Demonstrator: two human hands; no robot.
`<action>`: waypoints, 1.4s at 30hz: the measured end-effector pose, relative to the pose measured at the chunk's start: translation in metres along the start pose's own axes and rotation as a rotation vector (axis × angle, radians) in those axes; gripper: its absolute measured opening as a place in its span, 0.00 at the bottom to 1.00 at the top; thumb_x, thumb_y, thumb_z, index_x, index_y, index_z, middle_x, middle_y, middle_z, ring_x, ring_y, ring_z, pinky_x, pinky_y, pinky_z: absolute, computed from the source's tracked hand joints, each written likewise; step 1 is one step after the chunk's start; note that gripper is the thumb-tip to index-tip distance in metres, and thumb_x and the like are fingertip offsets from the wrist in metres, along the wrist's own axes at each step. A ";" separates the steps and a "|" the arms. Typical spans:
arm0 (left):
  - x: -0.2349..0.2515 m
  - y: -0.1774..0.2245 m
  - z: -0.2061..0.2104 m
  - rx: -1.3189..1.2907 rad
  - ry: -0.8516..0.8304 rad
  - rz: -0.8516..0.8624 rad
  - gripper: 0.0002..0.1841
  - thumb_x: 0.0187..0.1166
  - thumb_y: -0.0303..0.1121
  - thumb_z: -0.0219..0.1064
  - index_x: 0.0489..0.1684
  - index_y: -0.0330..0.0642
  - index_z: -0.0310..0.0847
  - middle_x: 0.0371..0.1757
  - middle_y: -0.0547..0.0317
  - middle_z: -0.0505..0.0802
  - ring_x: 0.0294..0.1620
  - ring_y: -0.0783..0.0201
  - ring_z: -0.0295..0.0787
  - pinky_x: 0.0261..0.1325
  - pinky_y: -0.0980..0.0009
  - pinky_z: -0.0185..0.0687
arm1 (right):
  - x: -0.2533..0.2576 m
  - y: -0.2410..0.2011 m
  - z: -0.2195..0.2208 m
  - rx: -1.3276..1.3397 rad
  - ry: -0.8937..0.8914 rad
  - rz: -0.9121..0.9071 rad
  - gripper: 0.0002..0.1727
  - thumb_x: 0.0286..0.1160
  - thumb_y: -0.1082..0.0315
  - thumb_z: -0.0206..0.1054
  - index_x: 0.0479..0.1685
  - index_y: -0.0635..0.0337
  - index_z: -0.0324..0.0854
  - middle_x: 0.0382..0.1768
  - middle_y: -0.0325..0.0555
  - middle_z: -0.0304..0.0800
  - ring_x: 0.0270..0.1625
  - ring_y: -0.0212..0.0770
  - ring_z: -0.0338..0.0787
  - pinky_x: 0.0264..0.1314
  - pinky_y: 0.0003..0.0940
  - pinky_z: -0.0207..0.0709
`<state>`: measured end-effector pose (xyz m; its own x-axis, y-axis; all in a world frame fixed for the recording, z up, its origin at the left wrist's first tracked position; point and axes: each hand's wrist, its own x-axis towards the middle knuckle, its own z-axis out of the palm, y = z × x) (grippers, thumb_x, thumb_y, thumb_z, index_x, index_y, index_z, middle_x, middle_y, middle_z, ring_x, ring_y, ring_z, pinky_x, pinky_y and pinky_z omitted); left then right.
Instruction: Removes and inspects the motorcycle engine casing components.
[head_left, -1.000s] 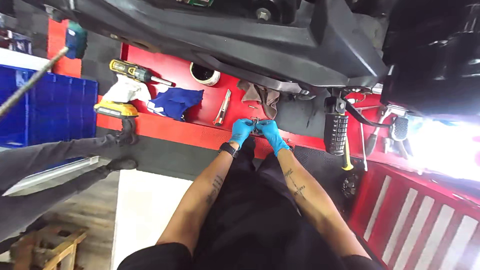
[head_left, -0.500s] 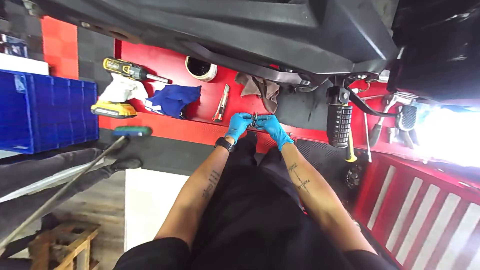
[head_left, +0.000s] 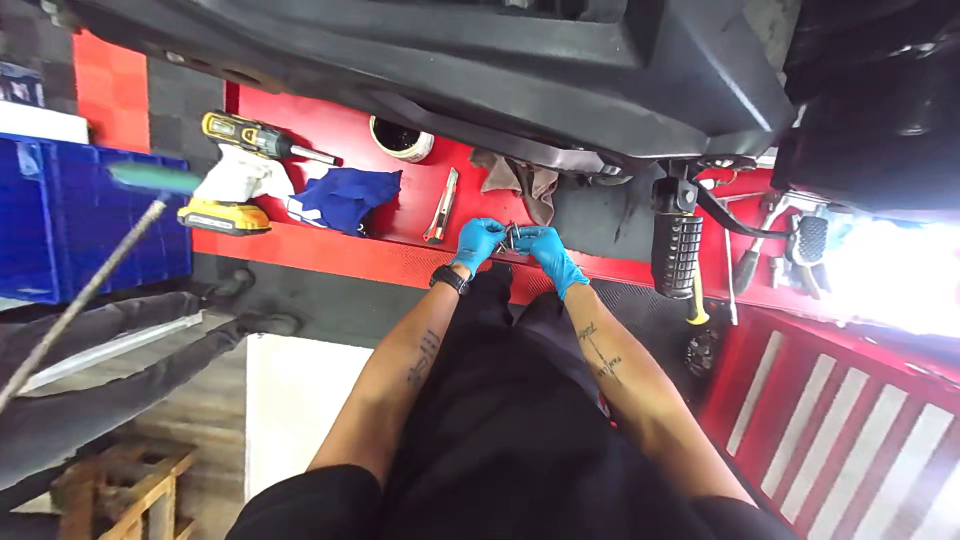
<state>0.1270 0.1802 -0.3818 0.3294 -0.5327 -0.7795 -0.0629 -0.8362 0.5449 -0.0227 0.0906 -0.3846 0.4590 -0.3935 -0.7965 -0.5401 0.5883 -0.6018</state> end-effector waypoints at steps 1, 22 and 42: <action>0.002 -0.001 -0.001 -0.013 0.004 -0.006 0.12 0.77 0.34 0.73 0.53 0.40 0.91 0.53 0.50 0.95 0.55 0.57 0.93 0.67 0.55 0.84 | 0.001 0.000 -0.002 0.010 0.007 0.012 0.14 0.69 0.79 0.73 0.54 0.69 0.87 0.39 0.48 0.94 0.34 0.33 0.91 0.41 0.27 0.86; -0.039 0.023 -0.003 -0.230 0.006 0.288 0.11 0.83 0.28 0.68 0.57 0.38 0.91 0.54 0.51 0.96 0.55 0.63 0.93 0.66 0.61 0.85 | -0.035 -0.035 -0.029 0.234 -0.241 0.092 0.11 0.83 0.77 0.62 0.56 0.73 0.84 0.40 0.50 0.96 0.39 0.41 0.97 0.48 0.33 0.92; -0.063 0.031 0.009 -0.452 0.185 0.381 0.09 0.81 0.26 0.69 0.53 0.36 0.89 0.47 0.55 0.94 0.48 0.66 0.91 0.59 0.65 0.87 | -0.060 -0.043 -0.032 0.320 -0.270 0.011 0.11 0.84 0.75 0.61 0.55 0.72 0.84 0.40 0.50 0.96 0.38 0.40 0.96 0.45 0.32 0.91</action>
<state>0.0958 0.1865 -0.3188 0.5231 -0.7178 -0.4595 0.1834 -0.4317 0.8832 -0.0490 0.0661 -0.3128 0.6461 -0.2119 -0.7333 -0.3192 0.7976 -0.5117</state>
